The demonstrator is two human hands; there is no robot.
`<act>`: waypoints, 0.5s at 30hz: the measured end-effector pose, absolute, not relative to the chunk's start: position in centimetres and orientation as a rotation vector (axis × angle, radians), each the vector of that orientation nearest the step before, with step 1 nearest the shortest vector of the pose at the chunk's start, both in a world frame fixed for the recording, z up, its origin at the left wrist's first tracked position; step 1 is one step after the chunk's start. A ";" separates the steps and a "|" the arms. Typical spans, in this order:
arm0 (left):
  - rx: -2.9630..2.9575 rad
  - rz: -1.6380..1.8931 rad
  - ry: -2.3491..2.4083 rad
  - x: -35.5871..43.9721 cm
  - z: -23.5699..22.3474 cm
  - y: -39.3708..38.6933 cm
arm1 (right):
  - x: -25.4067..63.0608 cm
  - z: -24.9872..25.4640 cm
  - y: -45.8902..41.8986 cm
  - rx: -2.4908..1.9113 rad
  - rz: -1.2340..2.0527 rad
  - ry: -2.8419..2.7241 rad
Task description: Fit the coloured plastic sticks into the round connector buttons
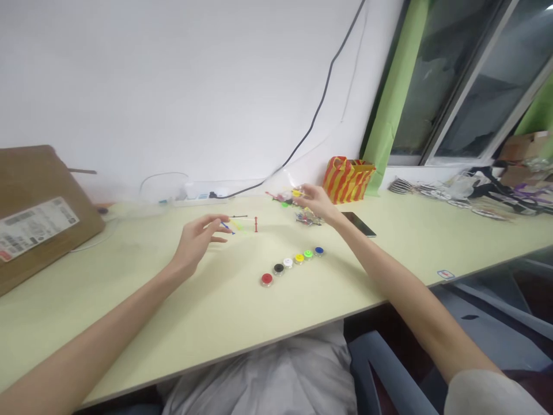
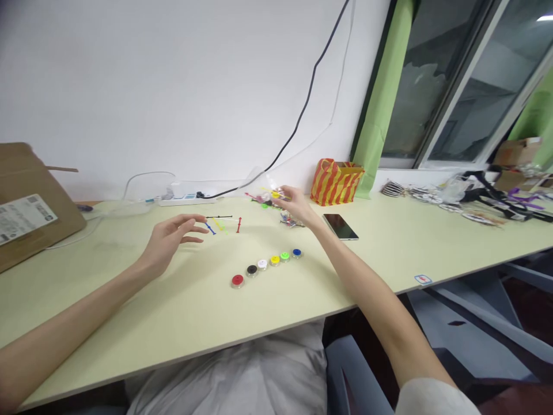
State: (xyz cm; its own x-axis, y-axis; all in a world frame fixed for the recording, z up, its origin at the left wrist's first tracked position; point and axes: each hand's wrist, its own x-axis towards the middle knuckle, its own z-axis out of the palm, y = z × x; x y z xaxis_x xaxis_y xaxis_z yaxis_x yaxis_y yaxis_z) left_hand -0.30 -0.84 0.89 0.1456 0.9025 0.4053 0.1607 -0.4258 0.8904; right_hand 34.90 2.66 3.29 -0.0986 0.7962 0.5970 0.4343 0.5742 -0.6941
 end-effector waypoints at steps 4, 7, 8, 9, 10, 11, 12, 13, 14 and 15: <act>1.741 1.300 1.025 -0.2 0.7 -0.8 | 40.0 1.7 3.9 -1.237 0.010 -1.593; 1.757 1.278 1.019 -0.1 0.6 -0.9 | 42.6 0.2 4.4 -1.423 -0.167 -1.496; 1.761 1.274 1.021 0.0 0.6 -1.0 | 43.2 -0.2 4.5 -1.480 -0.207 -1.492; 1.763 1.271 1.022 0.0 0.7 -1.0 | 43.6 -0.5 4.5 -1.532 -0.242 -1.502; 1.766 1.268 1.023 0.1 0.7 -1.1 | 43.9 -0.7 4.5 -1.579 -0.275 -1.519; 1.768 1.265 1.023 0.1 0.8 -1.1 | 44.1 -0.9 4.5 -1.626 -0.307 -1.537; 1.770 1.264 1.024 0.1 0.8 -1.2 | 44.1 -1.0 4.4 -1.674 -0.334 -1.557; 1.773 1.262 1.026 0.1 0.9 -1.2 | 44.0 -1.1 4.3 -1.723 -0.355 -1.583; 1.778 1.260 1.028 0.1 0.9 -1.2 | 43.9 -1.1 4.3 -1.772 -0.365 -1.617; 1.785 1.258 1.032 0.1 1.0 -1.2 | 43.7 -1.2 4.2 -1.818 -0.363 -1.664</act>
State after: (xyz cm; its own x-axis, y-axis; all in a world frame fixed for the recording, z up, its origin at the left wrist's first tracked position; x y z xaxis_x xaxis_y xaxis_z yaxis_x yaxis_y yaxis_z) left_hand 0.10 -1.18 0.97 0.2072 0.8978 0.3886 0.2055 -0.4283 0.8800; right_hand 43.73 4.18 -1.23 0.1606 0.7870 0.5956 0.9637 0.0055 -0.2671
